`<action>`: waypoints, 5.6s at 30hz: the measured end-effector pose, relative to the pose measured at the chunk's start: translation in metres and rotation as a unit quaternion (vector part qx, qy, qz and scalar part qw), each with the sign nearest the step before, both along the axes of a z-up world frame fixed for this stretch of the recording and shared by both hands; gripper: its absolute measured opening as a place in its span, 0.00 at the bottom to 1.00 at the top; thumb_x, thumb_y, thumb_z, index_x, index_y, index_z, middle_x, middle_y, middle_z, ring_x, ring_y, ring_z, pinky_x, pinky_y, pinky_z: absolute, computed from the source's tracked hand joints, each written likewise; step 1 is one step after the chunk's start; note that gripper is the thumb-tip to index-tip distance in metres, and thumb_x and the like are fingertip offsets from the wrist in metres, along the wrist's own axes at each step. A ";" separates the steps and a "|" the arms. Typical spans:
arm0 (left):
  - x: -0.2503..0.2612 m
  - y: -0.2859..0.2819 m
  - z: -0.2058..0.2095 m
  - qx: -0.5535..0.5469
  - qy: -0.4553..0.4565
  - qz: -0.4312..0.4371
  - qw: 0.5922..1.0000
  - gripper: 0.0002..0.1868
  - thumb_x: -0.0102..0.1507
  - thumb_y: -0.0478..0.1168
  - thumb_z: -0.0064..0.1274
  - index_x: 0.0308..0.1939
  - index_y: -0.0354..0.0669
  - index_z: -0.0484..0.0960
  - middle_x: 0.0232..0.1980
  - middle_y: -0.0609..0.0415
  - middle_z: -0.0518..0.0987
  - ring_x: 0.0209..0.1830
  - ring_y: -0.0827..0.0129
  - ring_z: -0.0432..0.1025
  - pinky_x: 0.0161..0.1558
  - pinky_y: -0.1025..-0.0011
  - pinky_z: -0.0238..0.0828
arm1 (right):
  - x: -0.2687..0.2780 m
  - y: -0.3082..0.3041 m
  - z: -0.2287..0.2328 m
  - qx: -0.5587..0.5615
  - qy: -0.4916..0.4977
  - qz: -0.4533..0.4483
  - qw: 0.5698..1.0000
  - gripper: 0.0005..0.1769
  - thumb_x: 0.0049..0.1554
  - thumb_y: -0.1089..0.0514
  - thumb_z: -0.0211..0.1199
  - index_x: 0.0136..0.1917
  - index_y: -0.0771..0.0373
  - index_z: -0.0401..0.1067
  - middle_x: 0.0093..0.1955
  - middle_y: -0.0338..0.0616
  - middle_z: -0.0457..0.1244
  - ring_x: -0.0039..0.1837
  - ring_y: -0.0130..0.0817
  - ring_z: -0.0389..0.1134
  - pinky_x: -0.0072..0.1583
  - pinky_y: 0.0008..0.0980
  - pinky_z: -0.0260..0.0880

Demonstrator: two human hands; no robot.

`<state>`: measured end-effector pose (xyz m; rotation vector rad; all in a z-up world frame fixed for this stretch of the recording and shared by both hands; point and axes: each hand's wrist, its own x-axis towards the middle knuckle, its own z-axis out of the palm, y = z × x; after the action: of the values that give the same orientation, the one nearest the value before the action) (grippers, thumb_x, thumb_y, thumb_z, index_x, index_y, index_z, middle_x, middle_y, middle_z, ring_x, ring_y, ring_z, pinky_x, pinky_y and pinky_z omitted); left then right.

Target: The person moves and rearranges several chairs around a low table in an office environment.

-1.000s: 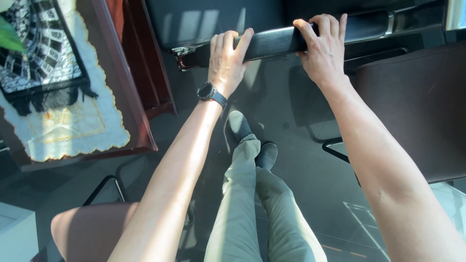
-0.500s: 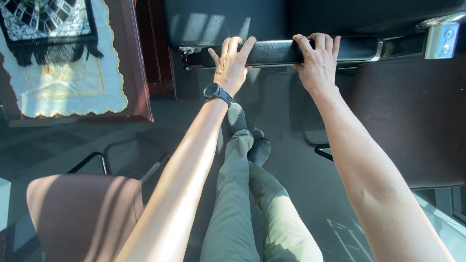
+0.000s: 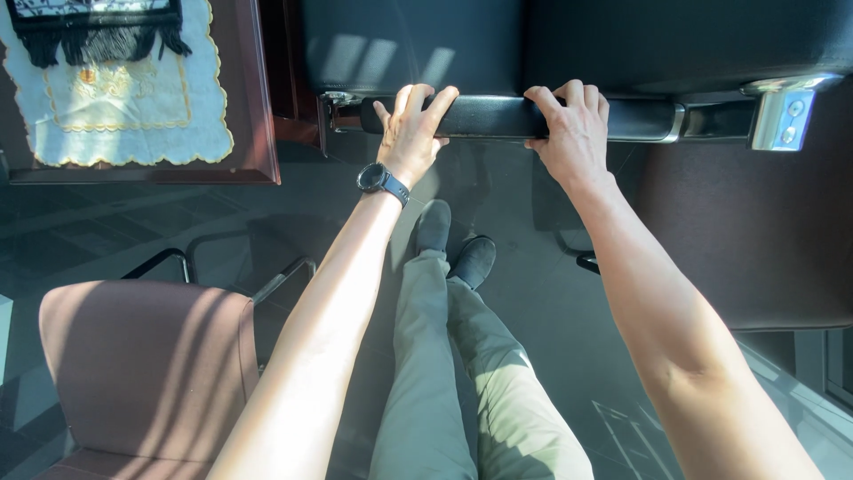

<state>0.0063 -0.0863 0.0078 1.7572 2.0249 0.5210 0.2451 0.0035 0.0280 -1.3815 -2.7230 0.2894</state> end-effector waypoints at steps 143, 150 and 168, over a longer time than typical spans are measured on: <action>0.256 -0.635 0.021 0.017 0.033 -0.099 0.994 0.42 0.53 0.59 0.66 0.70 0.56 0.73 0.63 0.57 0.74 0.65 0.62 0.67 0.72 0.31 0.42 | 0.195 -0.632 0.036 -0.153 -0.115 0.052 0.980 0.45 0.41 0.56 0.78 0.71 0.41 0.68 0.57 0.42 0.64 0.64 0.44 0.63 0.65 0.48 0.60; 0.282 -0.679 0.022 0.014 0.024 -0.091 0.995 0.42 0.54 0.58 0.67 0.70 0.56 0.73 0.64 0.56 0.75 0.66 0.62 0.67 0.75 0.30 0.40 | 0.218 -0.670 0.039 -0.163 -0.101 0.052 0.980 0.43 0.41 0.57 0.78 0.69 0.42 0.69 0.57 0.41 0.64 0.64 0.43 0.62 0.65 0.47 0.60; 0.299 -0.728 0.028 -0.017 -0.036 -0.062 0.997 0.41 0.49 0.54 0.70 0.66 0.55 0.77 0.65 0.53 0.76 0.67 0.59 0.67 0.73 0.31 0.39 | 0.233 -0.727 0.042 -0.196 -0.108 0.047 0.974 0.46 0.41 0.58 0.76 0.71 0.41 0.66 0.58 0.45 0.62 0.64 0.44 0.61 0.65 0.48 0.59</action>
<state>0.3052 -0.8141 0.0357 1.8036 1.8527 0.5015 0.4786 -0.7239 0.0696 -1.4453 -3.0357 0.7619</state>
